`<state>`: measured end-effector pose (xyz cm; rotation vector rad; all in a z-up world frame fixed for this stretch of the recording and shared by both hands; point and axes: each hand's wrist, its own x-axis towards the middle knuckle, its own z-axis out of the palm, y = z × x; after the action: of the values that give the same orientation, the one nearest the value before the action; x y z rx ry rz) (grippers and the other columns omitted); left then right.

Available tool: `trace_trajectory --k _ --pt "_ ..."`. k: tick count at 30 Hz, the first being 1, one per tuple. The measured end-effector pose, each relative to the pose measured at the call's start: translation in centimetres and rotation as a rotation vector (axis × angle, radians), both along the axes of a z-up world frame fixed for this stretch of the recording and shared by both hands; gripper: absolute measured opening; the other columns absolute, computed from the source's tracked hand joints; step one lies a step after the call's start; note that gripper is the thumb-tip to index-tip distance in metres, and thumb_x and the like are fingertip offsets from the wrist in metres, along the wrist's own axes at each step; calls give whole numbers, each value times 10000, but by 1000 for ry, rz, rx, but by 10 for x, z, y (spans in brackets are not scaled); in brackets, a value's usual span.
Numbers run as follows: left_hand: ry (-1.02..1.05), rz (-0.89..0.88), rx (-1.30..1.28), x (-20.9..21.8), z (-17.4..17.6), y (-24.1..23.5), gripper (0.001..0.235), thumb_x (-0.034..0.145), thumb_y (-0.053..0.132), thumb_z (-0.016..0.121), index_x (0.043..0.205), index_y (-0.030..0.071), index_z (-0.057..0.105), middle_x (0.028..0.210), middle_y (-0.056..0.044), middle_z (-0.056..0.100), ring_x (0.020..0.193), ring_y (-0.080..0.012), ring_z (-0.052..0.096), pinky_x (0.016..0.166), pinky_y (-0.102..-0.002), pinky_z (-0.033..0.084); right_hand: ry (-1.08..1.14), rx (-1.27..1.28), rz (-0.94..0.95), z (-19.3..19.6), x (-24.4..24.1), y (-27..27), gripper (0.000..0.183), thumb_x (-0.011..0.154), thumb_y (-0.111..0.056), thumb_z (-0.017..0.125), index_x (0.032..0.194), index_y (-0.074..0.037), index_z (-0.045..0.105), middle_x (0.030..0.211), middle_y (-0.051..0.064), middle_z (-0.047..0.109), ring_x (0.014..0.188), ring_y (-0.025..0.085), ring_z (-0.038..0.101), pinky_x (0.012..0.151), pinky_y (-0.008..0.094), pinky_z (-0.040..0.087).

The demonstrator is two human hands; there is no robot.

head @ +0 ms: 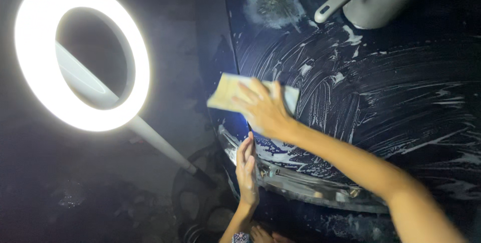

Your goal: The person scrubs the soapy hood of a dark blue car using a yellow sponge. They move the sponge in circular and back-and-forth motions across the surface while a ring light illuminates the area.

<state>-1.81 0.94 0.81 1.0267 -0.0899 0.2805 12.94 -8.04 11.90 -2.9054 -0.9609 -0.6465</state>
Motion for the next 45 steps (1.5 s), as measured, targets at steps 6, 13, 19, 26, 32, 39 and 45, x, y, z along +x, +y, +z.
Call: trace_trajectory --k 6,13,19,26,32,39,45 --pt "-22 -9 41 -10 10 5 535 1017 367 523 1406 7 454 1558 -242 433 1499 -330 371 1253 -433 262 181 269 -319 6 52 -78 322 973 -286 515 1274 -245 623 1401 198 493 1273 366 403 1031 614 170" --pt "47 32 -30 -6 -5 -4 624 988 443 512 1409 -14 443 1524 -204 502 1463 -283 440 1214 -407 329 740 985 -802 85 -51 -19 723 964 -502 477 1573 -262 170 1661 201 29 1444 399 313 1170 494 168" --pt "245 286 -218 2 -17 -5 384 1043 227 357 1274 -36 516 1398 -246 599 1350 -374 558 1156 -535 399 -277 186 -66 -82 -77 -58 512 928 -267 569 1437 -317 549 1496 48 547 1434 354 407 1026 702 241" --pt "213 453 -226 -11 15 16 293 1056 179 331 1200 -13 500 1420 -299 579 1382 -363 526 1191 -469 378 -303 350 -570 -61 -25 -118 384 1043 -311 564 1425 -290 607 1486 75 564 1374 418 390 875 843 251" --pt "-82 593 -60 -1 30 -6 267 1044 175 349 1205 -14 448 1477 -317 512 1431 -367 454 1212 -449 320 -347 219 -183 -127 -116 -13 634 909 -182 476 1486 -445 470 1579 -39 465 1487 314 354 1042 700 163" --pt "-253 560 154 -8 40 -3 334 1022 258 389 1179 -36 420 1487 -395 432 1452 -452 388 1232 -505 278 -283 286 -438 -90 -119 -160 634 839 -175 582 1445 -353 524 1559 -1 448 1467 336 319 1039 750 151" --pt "-245 483 177 -15 47 -15 257 1072 198 396 1184 -22 470 1474 -376 443 1495 -430 371 1273 -493 331 -161 553 -1088 -35 -101 -380 524 1090 -261 534 1583 -147 398 1451 146 560 1308 393 389 988 737 176"
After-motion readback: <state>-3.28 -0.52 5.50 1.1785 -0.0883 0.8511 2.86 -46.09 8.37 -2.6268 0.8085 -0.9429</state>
